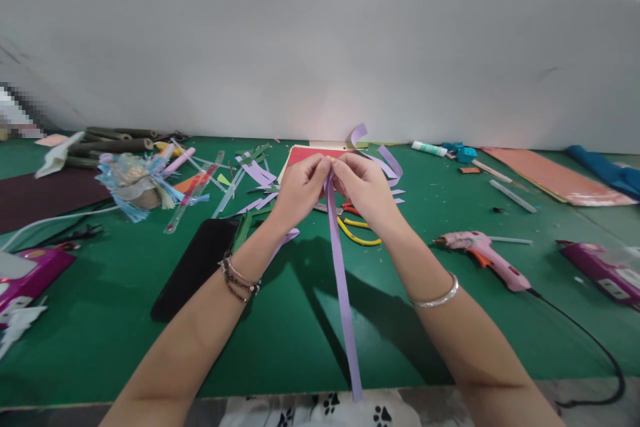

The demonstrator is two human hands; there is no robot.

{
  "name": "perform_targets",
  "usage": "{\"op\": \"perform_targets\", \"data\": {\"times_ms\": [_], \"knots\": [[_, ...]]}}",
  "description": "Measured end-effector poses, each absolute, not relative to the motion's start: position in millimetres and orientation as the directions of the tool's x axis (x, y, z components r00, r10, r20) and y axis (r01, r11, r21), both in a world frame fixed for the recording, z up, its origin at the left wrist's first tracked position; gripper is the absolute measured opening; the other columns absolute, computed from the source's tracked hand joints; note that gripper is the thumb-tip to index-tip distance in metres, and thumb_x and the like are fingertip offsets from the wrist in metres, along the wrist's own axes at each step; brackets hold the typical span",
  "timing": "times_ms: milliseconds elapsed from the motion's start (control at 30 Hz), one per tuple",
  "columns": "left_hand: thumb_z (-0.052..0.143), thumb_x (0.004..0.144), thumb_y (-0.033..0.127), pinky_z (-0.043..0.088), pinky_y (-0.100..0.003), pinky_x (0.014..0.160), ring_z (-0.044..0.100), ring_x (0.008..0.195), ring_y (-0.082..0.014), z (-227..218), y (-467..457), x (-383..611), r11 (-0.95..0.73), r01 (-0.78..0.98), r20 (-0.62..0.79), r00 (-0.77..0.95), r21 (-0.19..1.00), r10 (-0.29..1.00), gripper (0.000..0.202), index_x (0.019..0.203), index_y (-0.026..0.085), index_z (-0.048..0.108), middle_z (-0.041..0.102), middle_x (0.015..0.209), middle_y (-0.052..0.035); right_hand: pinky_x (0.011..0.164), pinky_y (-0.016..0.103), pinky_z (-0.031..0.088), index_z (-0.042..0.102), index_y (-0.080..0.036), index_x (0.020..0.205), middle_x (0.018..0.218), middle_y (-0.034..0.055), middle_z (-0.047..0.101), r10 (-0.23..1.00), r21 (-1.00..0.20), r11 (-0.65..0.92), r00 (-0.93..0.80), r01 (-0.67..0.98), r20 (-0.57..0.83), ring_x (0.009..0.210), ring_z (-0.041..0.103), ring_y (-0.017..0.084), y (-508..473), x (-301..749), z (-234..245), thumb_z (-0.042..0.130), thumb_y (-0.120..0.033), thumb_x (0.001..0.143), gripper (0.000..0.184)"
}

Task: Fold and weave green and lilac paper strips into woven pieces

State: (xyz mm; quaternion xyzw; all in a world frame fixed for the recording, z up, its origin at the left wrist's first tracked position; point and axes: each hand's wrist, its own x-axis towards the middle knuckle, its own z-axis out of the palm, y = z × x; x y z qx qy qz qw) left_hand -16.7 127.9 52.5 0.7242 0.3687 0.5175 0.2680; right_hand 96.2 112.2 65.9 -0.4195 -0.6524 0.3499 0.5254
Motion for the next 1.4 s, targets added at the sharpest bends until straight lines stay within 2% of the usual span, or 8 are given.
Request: {"op": "perform_targets", "data": {"times_ms": [333,467,567,733,867,1000,1133,1400], "knots": [[0.038,0.083,0.028,0.027,-0.021,0.042,0.032,0.04,-0.007,56.3,125.3,-18.5,-0.594,0.318,0.618,0.031,0.739,0.786,0.035,0.05,0.019,0.031,0.033,0.042,0.0063,0.037,0.018,0.021,0.037,-0.017,0.052,0.043,-0.0073,0.035,0.93,-0.914,0.367,-0.072,0.172,0.36,0.039,0.028,0.003,109.1,94.5,67.7,0.044,-0.019,0.077,0.026],[0.039,0.083,0.031,0.027,-0.022,0.042,0.032,0.04,-0.0071,57.9,125.1,-19.9,-0.578,0.343,0.598,0.054,0.741,0.799,0.038,0.048,0.019,0.031,0.032,0.041,0.0061,0.039,0.019,0.024,0.035,-0.018,0.054,0.045,-0.0076,0.033,0.924,-0.911,0.383,-0.088,0.151,0.373,0.04,0.029,0.004,108.0,94.5,68.4,0.041,-0.024,0.08,0.028],[0.038,0.083,0.032,0.025,-0.023,0.042,0.03,0.04,-0.0074,57.1,125.4,-19.8,-0.589,0.379,0.621,0.045,0.714,0.782,0.039,0.048,0.019,0.03,0.031,0.041,0.0061,0.041,0.02,0.025,0.036,-0.018,0.057,0.047,-0.007,0.034,0.914,-0.888,0.403,-0.141,0.223,0.38,0.042,0.03,0.005,106.5,94.2,68.7,0.043,-0.032,0.08,0.028],[0.037,0.084,0.032,0.023,-0.023,0.042,0.029,0.042,-0.0078,55.4,126.6,-19.1,-0.618,0.379,0.656,0.034,0.689,0.754,0.037,0.05,0.019,0.028,0.029,0.042,0.006,0.042,0.021,0.024,0.036,-0.018,0.053,0.047,-0.0058,0.033,0.894,-0.823,0.448,-0.165,0.349,0.416,0.043,0.031,0.006,103.8,93.0,68.9,0.041,-0.023,0.078,0.026],[0.039,0.083,0.032,0.021,-0.023,0.042,0.026,0.042,-0.0074,54.1,126.2,-17.7,-0.618,0.392,0.664,0.024,0.681,0.747,0.038,0.05,0.019,0.026,0.025,0.044,0.0063,0.045,0.022,0.025,0.037,-0.019,0.057,0.05,-0.005,0.037,0.864,-0.759,0.491,-0.127,0.427,0.487,0.046,0.033,0.007,102.6,92.6,69.4,0.044,-0.028,0.077,0.024],[0.039,0.083,0.03,0.023,-0.022,0.04,0.028,0.039,-0.0064,56.1,124.5,-16.6,-0.572,0.309,0.598,0.014,0.76,0.802,0.038,0.048,0.018,0.028,0.029,0.041,0.0065,0.047,0.022,0.025,0.037,-0.019,0.061,0.053,-0.0049,0.039,0.827,-0.656,0.507,-0.102,0.559,0.553,0.047,0.032,0.007,103.2,93.1,69.3,0.047,-0.028,0.075,0.019],[0.038,0.083,0.033,0.023,-0.021,0.034,0.032,0.032,-0.0062,58.8,123.4,-16.1,-0.467,0.193,0.462,0.072,0.863,0.884,0.035,0.051,0.019,0.035,0.034,0.038,0.0072,0.046,0.021,0.025,0.036,-0.019,0.06,0.053,-0.004,0.04,0.814,-0.628,0.529,-0.131,0.57,0.567,0.048,0.033,0.007,103.6,94.2,68.5,0.041,-0.021,0.076,0.018],[0.041,0.082,0.03,0.023,-0.022,0.041,0.028,0.041,-0.0072,54.9,125.5,-17.1,-0.57,0.366,0.611,0.003,0.736,0.791,0.037,0.048,0.018,0.031,0.029,0.042,0.0062,0.045,0.023,0.019,0.028,-0.019,0.054,0.047,-0.005,0.03,0.826,-0.579,0.499,-0.154,0.645,0.542,0.045,0.027,0.007,104.3,93.1,66.3,0.04,-0.035,0.081,0.033]]}}
